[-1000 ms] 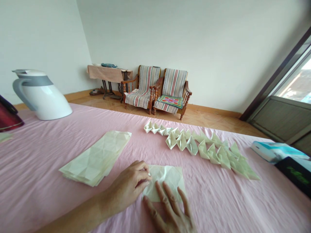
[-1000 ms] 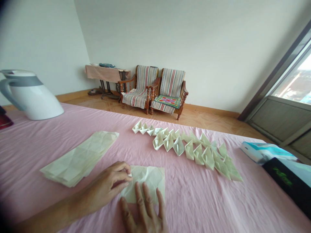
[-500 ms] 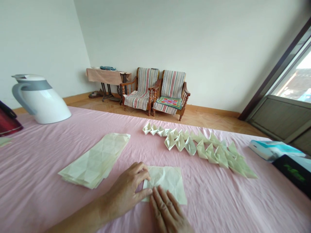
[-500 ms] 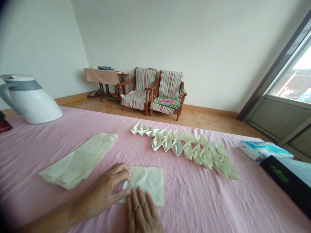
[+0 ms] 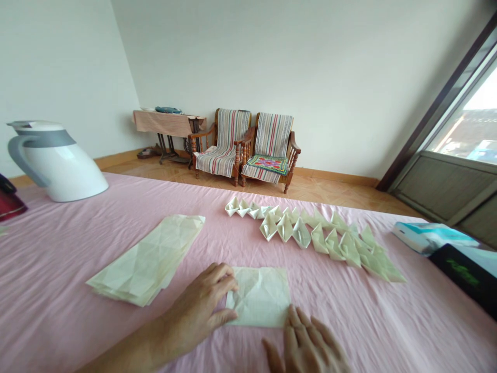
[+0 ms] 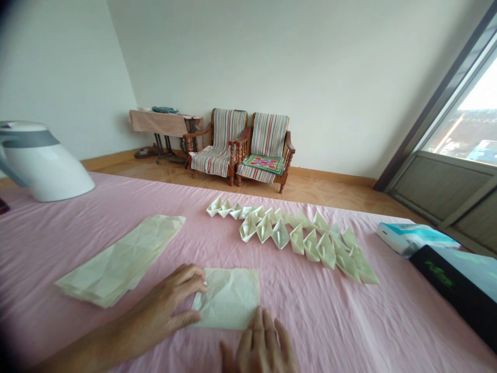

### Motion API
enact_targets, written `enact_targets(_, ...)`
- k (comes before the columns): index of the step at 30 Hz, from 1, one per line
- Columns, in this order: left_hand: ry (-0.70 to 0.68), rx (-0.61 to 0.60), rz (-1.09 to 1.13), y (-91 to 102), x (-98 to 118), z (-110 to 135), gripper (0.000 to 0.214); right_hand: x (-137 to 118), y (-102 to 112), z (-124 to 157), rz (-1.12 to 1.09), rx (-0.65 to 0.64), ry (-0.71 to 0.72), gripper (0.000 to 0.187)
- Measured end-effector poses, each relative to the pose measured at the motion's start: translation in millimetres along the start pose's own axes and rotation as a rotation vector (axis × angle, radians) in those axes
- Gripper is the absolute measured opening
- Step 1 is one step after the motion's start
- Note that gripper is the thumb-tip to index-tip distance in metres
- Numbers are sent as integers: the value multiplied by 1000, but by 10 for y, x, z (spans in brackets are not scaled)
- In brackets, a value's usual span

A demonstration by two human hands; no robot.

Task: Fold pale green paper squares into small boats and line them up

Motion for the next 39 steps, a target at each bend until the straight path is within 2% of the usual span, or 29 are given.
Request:
enact_targets(3, -28, -5, -28, -4, 24, 14, 27, 239, -83, -136, -57, -116, -158, 21)
enact_targets(6, -55, 2, -80, 4, 76, 23, 29, 426, -38, -230, -92, 52, -290, 39)
enact_targets(9, -85, -14, -134, -5, 154, 28, 32, 462, -173, -295, -186, 15, -327, 50)
enact_targets(13, -151, -38, -188, -38, 263, 50, 31, 516, -255, -323, -298, -36, -436, 53)
enact_targets(20, -242, -44, -203, -87, 343, 112, 34, 625, -347, -249, -889, 46, -693, 49)
enact_targets(25, -273, -34, -214, -80, 371, 124, 40, 598, -475, -192, -1201, 53, -822, 58)
enact_targets(33, -447, 55, -310, -88, 561, 124, 19, 769, -413, -123, -986, 89, -842, 55)
enact_targets(36, -535, 91, -360, -142, 665, 73, 20, 921, -421, -20, -903, 73, -852, 51)
enact_targets(39, -584, 122, -376, -176, 726, 8, 22, 1047, -344, 17, -727, 75, -785, 45)
Point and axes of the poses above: each hand's wrist, its own z-axis away from the middle knuckle, its own y-axis out of the back of the hand, x = y × z, the point moved 9 cm from there along -z, towards the middle knuckle, and after that the axes turned 7 degrees about -z, right-handed, at the moved point
